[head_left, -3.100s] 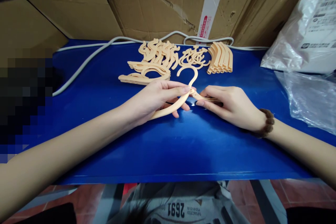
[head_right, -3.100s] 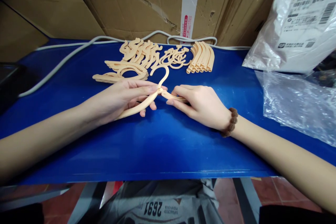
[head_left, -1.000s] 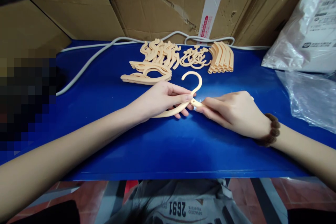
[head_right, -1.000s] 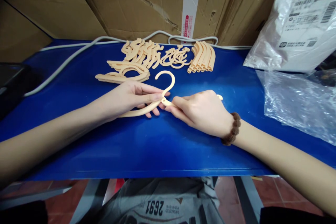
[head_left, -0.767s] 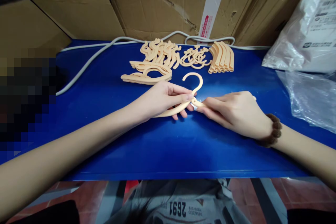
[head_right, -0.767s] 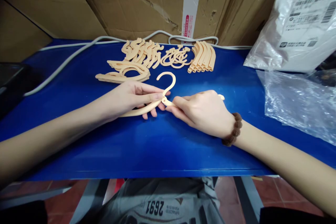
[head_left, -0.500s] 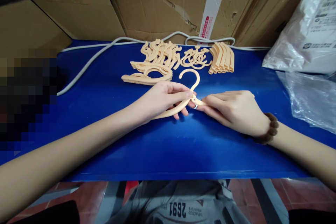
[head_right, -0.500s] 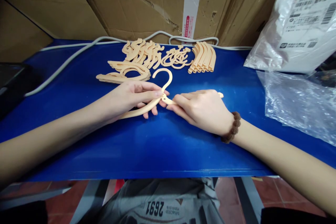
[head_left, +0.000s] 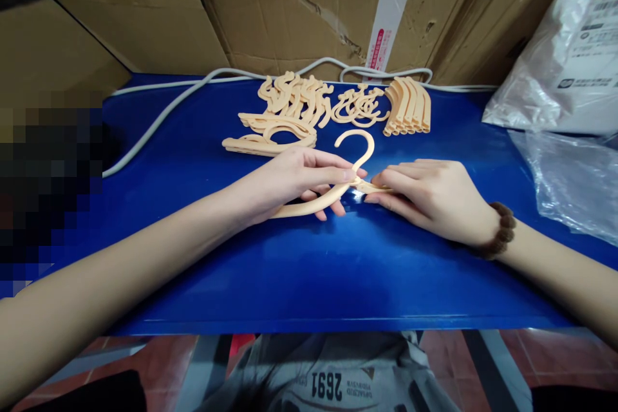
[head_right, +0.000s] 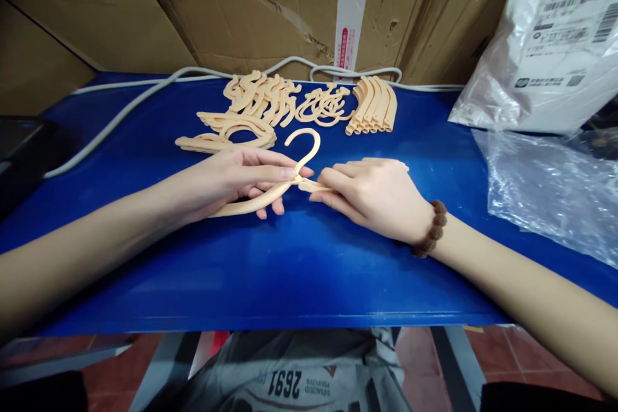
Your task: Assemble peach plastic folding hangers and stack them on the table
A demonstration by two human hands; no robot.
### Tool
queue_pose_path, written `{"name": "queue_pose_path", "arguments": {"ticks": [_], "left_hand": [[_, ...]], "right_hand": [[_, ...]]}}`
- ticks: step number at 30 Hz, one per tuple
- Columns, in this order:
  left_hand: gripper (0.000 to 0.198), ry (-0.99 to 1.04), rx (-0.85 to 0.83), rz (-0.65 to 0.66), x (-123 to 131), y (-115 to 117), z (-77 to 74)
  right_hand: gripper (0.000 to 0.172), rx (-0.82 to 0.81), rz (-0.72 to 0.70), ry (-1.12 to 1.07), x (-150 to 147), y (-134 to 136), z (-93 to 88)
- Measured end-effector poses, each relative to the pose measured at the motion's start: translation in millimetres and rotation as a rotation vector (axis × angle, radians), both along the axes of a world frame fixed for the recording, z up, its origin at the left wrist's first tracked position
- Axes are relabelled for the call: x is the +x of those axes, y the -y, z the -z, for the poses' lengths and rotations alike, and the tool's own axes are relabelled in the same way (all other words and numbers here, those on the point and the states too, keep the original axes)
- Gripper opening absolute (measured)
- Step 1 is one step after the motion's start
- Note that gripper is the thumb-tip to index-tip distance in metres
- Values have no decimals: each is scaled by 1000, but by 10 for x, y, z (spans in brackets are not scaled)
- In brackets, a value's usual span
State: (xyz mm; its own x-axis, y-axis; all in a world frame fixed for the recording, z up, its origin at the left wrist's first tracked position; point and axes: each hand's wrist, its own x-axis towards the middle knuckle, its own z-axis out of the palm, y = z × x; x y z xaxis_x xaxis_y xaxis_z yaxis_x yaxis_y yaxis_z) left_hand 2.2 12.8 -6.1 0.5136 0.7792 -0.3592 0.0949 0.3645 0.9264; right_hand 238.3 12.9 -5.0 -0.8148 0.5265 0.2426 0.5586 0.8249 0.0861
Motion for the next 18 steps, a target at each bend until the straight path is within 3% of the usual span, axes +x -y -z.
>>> {"name": "queue_pose_path", "arguments": {"ticks": [9,18], "left_hand": [[14,14,43,73,-31,-28,32],[11,-72,129,51,-12,12,-5]], "right_hand": [[46,-99,-17,-17,-13,14,7],[46,-141,-33,-18,-21,28,9]]}}
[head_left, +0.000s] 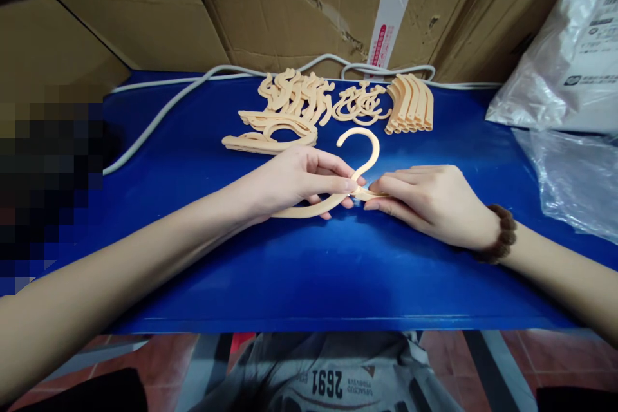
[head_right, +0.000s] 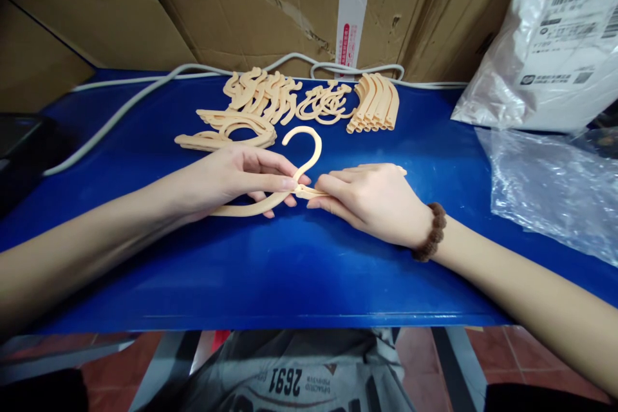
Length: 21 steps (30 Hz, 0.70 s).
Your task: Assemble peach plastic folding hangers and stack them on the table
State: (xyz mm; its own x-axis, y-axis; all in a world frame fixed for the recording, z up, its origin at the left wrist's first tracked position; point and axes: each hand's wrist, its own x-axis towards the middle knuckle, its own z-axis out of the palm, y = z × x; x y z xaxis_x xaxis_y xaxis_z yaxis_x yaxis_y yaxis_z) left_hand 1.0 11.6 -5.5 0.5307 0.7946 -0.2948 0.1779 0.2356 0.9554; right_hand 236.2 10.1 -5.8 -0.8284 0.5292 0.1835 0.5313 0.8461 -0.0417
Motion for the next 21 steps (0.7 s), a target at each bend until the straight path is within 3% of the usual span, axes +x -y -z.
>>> {"name": "queue_pose_path", "arguments": {"ticks": [15,21], "left_hand": [[16,-1,-29,-106,59,30,50],[14,-11,1,-68,65,53,58]], "right_hand": [[49,-11,100,36,1,46,-13],[48,-26,87,92,13,59,-43]]}}
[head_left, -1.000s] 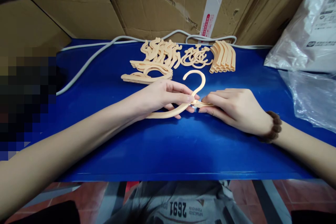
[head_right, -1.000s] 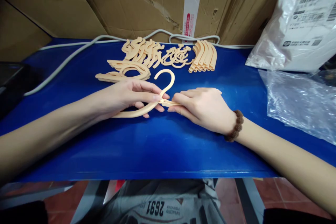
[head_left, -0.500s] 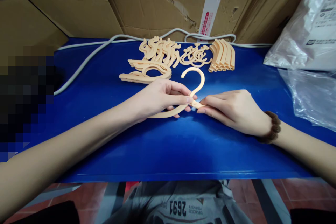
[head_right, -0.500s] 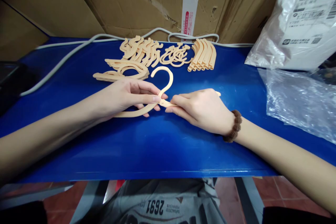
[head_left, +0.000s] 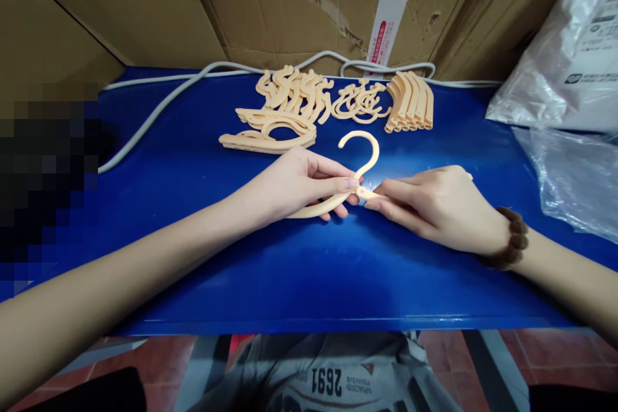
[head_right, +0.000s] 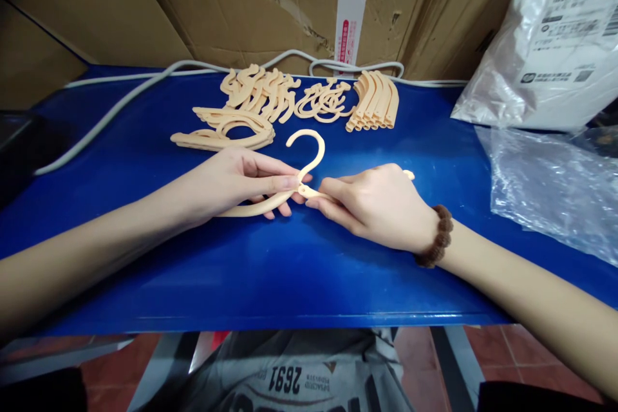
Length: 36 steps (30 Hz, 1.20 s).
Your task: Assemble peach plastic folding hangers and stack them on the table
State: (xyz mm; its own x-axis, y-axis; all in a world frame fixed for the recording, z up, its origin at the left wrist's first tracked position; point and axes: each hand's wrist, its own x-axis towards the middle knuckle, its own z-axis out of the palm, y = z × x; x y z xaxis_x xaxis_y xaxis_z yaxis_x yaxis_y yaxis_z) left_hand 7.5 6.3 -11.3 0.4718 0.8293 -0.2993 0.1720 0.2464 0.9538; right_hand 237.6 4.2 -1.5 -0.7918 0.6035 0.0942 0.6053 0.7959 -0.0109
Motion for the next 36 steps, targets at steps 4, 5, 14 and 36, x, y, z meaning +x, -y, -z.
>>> {"name": "queue_pose_path", "arguments": {"ticks": [4,5,14,36], "left_hand": [[15,-9,21,-24,20,19,-4],[16,-6,18,-35,25,24,-4],[12,7,-43,-49,31,24,-24],[18,-201,368,106,44,116,-38]], "right_hand": [[50,-8,26,26,5,2,-8],[51,-6,28,28,6,2,-7],[53,4,15,23,3,17,-15],[38,40,-112,-102,9,-39,15]]}}
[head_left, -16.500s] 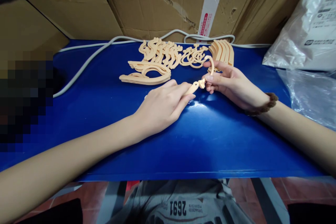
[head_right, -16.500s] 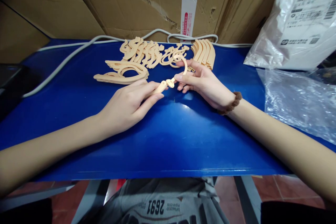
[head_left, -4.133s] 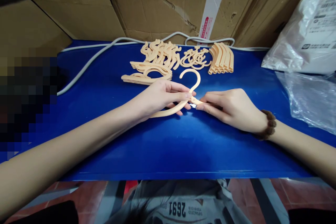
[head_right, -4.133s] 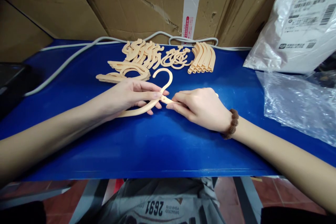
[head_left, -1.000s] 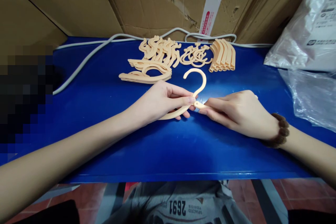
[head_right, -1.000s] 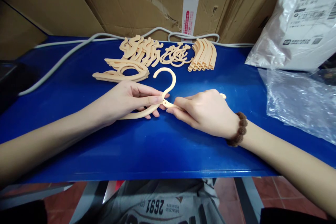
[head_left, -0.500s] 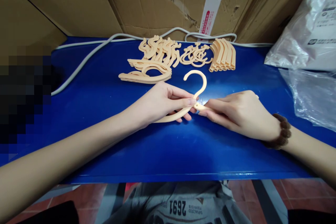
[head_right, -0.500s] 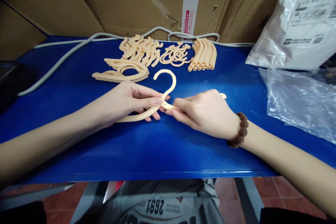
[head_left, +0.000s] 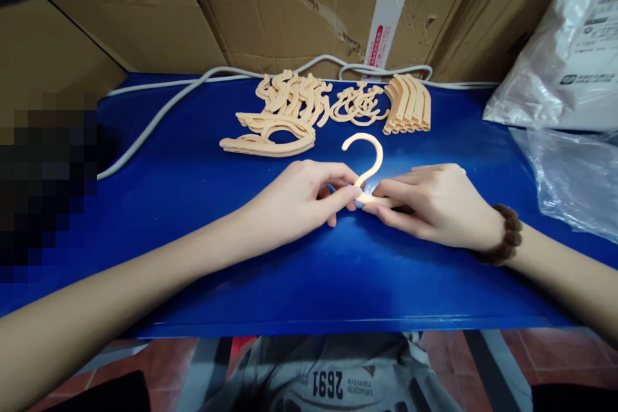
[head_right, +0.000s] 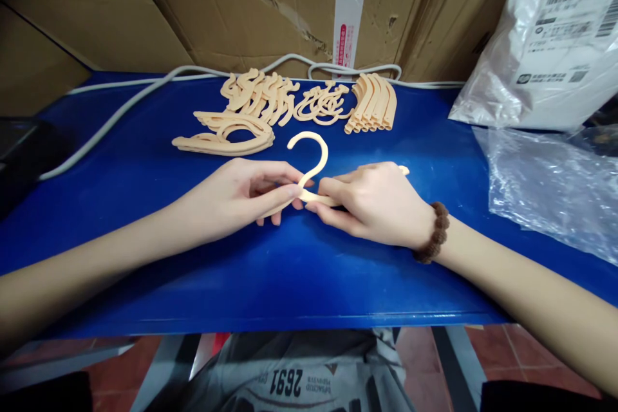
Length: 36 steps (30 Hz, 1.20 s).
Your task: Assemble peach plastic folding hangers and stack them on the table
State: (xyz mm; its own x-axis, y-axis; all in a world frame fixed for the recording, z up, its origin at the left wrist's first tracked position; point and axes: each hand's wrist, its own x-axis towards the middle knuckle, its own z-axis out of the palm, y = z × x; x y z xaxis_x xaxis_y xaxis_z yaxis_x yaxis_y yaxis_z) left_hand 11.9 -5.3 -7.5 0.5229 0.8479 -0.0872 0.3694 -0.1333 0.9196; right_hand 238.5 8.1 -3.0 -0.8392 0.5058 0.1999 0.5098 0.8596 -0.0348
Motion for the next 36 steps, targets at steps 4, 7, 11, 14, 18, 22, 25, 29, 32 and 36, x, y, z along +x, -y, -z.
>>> {"name": "queue_pose_path", "arguments": {"ticks": [4,7,11,14,18,22,25,29,32,36], "left_hand": [[14,-206,273,129,-44,-2,22],[18,-400,464,169,-53,2,34],[25,-675,607,188,-21,31,33],[28,-750,651,195,-2,41,36],[29,-776,704,202,-2,40,46],[29,-817,696,208,4,52,38],[30,-832,689,195,10,65,25],[33,-835,693,139,7,77,13],[36,-821,686,80,-2,72,11],[35,-799,674,71,-11,53,24]], "right_hand": [[36,12,-42,-21,18,-21,-13],[35,41,-51,-20,28,-34,-23],[40,69,-40,-21,38,-56,-32],[46,100,-13,-29,50,-72,-44],[41,141,45,-76,64,-84,-72],[32,262,158,-186,67,-62,-113],[24,311,183,-237,62,-19,-152],[16,308,105,-239,49,36,-182],[13,231,60,-219,41,47,-167],[23,116,64,-171,45,15,-103]]}}
